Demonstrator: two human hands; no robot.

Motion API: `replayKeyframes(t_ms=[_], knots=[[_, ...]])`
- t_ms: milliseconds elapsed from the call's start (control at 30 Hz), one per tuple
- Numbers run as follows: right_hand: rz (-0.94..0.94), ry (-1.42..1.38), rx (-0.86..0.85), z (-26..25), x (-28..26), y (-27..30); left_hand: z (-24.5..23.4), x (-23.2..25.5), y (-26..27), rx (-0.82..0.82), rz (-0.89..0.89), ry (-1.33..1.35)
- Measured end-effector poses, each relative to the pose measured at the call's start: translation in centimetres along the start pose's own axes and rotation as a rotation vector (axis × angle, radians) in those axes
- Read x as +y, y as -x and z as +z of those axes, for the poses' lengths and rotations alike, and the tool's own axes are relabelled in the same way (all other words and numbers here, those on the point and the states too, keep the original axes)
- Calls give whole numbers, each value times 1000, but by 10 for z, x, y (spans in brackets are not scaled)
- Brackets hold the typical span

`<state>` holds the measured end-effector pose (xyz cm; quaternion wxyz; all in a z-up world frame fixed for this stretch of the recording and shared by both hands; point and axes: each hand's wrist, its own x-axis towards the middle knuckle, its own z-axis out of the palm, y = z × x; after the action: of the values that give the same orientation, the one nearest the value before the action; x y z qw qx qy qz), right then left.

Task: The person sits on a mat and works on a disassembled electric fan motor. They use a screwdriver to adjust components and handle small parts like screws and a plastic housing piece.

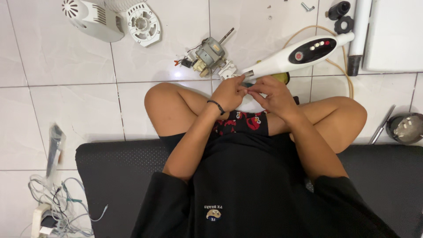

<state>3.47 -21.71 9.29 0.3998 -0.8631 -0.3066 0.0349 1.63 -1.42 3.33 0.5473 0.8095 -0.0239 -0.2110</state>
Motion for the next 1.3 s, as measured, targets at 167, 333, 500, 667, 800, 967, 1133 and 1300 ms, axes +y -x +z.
replayKeyframes(t_ms=[167,333,500,667,800,967,1133,1300], knots=[[151,-136,129,-12,44,9,32,-81,-6,50,-389,1108],[194,70,252,-43,100,-12,50,-138,-40,552,-636,1389],[51,331,140,-51,127,-29,42,-140,-90,686,-424,1316],[59,334,106,-59,151,-36,40,-144,-92,441,-366,1312],[127,283,119,-57,166,-25,47,-147,-92,363,-208,1321],[152,246,194,-45,177,-20,48,-138,-92,400,-188,1342],[46,361,285,-33,179,-20,53,-128,-86,443,-130,1388],[16,462,372,-20,176,-17,57,-118,-86,538,-65,1465]])
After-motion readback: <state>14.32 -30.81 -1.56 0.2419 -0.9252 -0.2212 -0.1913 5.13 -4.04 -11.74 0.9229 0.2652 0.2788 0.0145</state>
